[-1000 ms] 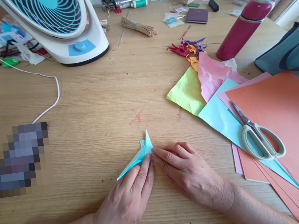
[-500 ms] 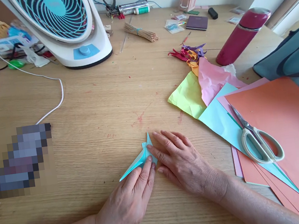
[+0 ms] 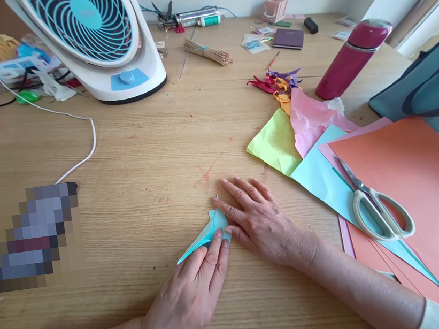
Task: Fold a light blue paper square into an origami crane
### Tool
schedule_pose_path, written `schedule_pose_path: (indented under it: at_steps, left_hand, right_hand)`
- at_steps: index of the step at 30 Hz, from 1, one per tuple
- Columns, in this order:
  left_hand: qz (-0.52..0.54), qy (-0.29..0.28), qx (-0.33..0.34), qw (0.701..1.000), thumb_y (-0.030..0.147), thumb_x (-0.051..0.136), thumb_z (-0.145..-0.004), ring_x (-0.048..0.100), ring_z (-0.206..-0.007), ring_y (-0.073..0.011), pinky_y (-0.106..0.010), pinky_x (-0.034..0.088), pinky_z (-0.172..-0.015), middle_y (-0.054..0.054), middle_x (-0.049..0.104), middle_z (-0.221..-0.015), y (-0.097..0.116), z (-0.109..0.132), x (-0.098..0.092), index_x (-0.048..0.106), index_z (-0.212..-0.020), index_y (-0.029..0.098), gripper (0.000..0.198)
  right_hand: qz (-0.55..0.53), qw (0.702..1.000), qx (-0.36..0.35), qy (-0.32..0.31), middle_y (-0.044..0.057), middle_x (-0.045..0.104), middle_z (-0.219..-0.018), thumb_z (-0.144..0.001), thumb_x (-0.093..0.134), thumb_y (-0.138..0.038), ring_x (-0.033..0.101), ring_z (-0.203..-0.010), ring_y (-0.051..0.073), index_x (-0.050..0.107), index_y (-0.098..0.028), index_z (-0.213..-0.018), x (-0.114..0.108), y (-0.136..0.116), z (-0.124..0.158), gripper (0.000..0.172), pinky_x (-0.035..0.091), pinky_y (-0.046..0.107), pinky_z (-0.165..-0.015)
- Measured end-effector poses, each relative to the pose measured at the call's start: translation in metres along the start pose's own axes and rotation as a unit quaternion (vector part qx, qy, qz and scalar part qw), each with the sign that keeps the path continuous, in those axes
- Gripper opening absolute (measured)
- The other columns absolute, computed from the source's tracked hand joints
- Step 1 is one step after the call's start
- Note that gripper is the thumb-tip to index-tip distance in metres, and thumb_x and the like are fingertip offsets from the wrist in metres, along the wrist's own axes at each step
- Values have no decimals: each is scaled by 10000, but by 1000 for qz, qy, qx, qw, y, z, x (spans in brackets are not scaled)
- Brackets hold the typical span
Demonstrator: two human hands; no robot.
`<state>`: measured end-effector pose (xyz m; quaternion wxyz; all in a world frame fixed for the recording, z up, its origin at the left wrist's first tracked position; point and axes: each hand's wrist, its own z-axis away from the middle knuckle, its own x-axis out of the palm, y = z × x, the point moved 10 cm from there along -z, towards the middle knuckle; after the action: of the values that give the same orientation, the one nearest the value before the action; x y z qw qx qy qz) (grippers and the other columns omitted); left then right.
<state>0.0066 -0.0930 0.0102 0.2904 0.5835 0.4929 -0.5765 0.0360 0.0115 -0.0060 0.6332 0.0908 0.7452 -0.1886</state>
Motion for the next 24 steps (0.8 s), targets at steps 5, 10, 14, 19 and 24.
schedule_pose_path:
  at_steps: [5,10,14,19,24]
  left_hand:
    - [-1,-1,1,1000,140,463,-941,627,-955,-201,-305,571,-759,-162,621,-1360,1,-1,1,618,-1317,64,414]
    - [11,-12,-2,1000,167,506,-926,642,-966,-212,-315,585,-780,-167,606,-1377,0,-1,2,612,-1326,77,423]
    - [8,-27,-5,1000,183,471,-948,638,-990,-208,-312,585,-809,-151,593,-1397,0,1,5,590,-1353,76,435]
    - [-17,-21,-1,1000,203,445,-965,611,-1073,-209,-299,561,-875,-147,590,-1399,2,1,3,638,-1301,82,406]
    - [-17,-25,-6,1000,210,451,-963,609,-1100,-198,-279,549,-890,-139,591,-1399,1,1,1,627,-1320,88,416]
  right_hand:
    - [-4,1000,14,3,176,331,-1586,-1033,380,-445,272,-1473,339,447,-210,-1490,0,5,-7,517,276,588,-1155]
    - [-27,999,18,21,152,321,-1600,-1029,408,-374,247,-1489,309,402,-167,-1507,-7,6,0,521,278,570,-1171]
    - [-27,999,-18,28,133,382,-1572,-1000,458,-256,325,-1452,309,476,-147,-1448,-14,-12,21,462,326,563,-1147]
    - [-6,995,-74,62,157,566,-1417,-964,517,-177,485,-1324,313,597,-94,-1320,-24,-40,42,374,397,543,-1084]
    - [-14,995,-66,70,153,619,-1349,-969,498,-160,533,-1272,300,647,-102,-1248,-27,-39,40,321,427,521,-1062]
